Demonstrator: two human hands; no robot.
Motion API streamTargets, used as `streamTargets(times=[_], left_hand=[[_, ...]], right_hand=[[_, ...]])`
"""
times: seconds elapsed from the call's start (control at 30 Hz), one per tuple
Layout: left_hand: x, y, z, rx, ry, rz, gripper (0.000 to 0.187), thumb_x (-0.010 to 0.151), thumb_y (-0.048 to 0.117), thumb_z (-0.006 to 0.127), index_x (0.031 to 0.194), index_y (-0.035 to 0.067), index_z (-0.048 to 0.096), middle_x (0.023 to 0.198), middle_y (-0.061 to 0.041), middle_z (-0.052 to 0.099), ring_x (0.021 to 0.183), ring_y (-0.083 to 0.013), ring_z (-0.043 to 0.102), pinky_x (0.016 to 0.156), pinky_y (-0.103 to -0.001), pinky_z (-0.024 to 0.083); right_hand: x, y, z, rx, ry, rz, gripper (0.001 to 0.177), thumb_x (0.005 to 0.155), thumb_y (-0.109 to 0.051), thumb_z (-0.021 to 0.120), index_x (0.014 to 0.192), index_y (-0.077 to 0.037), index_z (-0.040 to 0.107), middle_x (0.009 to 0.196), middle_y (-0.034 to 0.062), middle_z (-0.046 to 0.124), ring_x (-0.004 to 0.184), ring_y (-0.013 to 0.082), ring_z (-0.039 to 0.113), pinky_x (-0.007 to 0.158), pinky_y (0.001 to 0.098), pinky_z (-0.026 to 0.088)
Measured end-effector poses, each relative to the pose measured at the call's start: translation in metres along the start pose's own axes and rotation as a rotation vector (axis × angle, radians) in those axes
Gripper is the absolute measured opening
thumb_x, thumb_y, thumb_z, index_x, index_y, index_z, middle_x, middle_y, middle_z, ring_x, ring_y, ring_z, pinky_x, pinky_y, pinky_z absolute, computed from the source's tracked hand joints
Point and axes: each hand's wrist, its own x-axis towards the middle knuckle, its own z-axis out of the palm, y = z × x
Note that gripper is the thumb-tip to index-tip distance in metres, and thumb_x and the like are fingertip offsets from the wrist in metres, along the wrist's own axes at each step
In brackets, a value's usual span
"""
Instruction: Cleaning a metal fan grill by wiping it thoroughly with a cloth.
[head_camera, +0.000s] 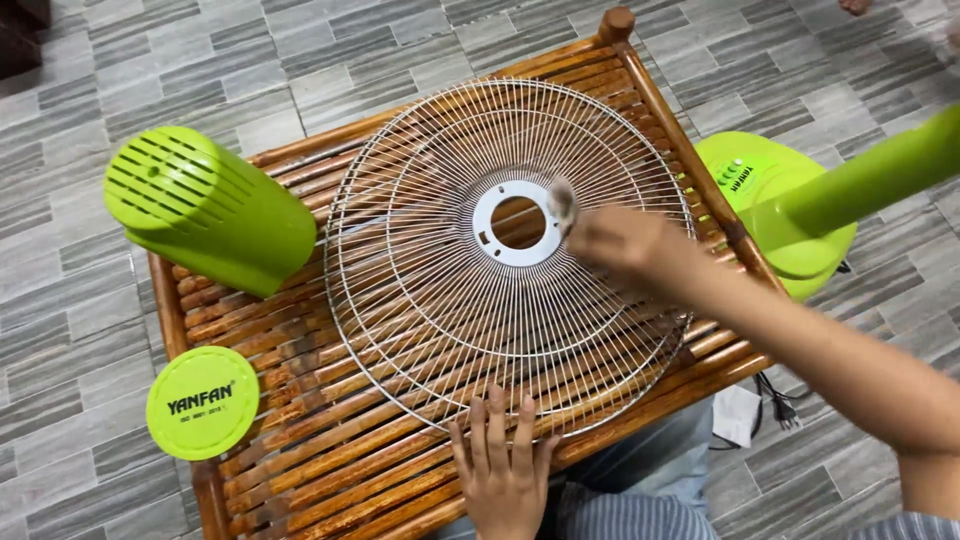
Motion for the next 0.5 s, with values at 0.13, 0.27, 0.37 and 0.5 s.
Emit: streamTargets(times=[0.13,0.27,0.37,0.5], left_hand=[[-0.006,-0.001,0.004,-0.029,0.024,0.012,0.078,0.094,0.068,0.045,0.155,0.029,0.016,0.166,0.001,0.015,0.155,-0.0233,0.012,0.128,-0.054,0.011],[-0.007,-0.001,0.006,-0.036,0.041,0.012,0.08,0.094,0.068,0.048,0.156,0.028,0.016,0.165,0.0,0.017,0.154,-0.0234,0.016,0.128,-0.054,0.011],[-0.006,0.005,0.004,-0.029,0.064,0.019,0.084,0.093,0.067,0.056,0.156,0.026,0.018,0.165,-0.003,0.018,0.153,-0.0255,0.016,0.126,-0.057,0.015],[-0.009,0.03,-0.014,-0.247,0.182,0.086,0.039,0.087,0.038,0.071,0.121,0.018,0.068,0.142,-0.011,0.053,0.132,-0.0276,0.046,0.106,-0.056,0.033]], right_hand=[[-0.002,-0.051,-0.034,0.034,0.042,-0.008,0.032,0.077,-0.006,0.068,0.108,0.0,0.067,0.107,0.0106,0.069,0.095,0.024,0.069,0.084,0.0317,0.059],[-0.028,-0.073,-0.002,0.074,0.25,-0.072,0.011,0.089,-0.003,0.069,0.099,-0.003,0.068,0.094,0.0124,0.073,0.074,0.0182,0.07,0.057,0.0209,0.063],[-0.044,-0.116,-0.008,0.095,0.259,-0.188,0.019,0.086,-0.005,0.068,0.104,-0.002,0.067,0.099,0.011,0.07,0.089,0.0209,0.071,0.072,0.023,0.066],[-0.038,-0.137,-0.042,0.273,0.116,-0.316,0.022,0.088,-0.014,0.066,0.107,-0.004,0.07,0.096,0.0078,0.071,0.083,0.0176,0.07,0.064,0.0258,0.06]])
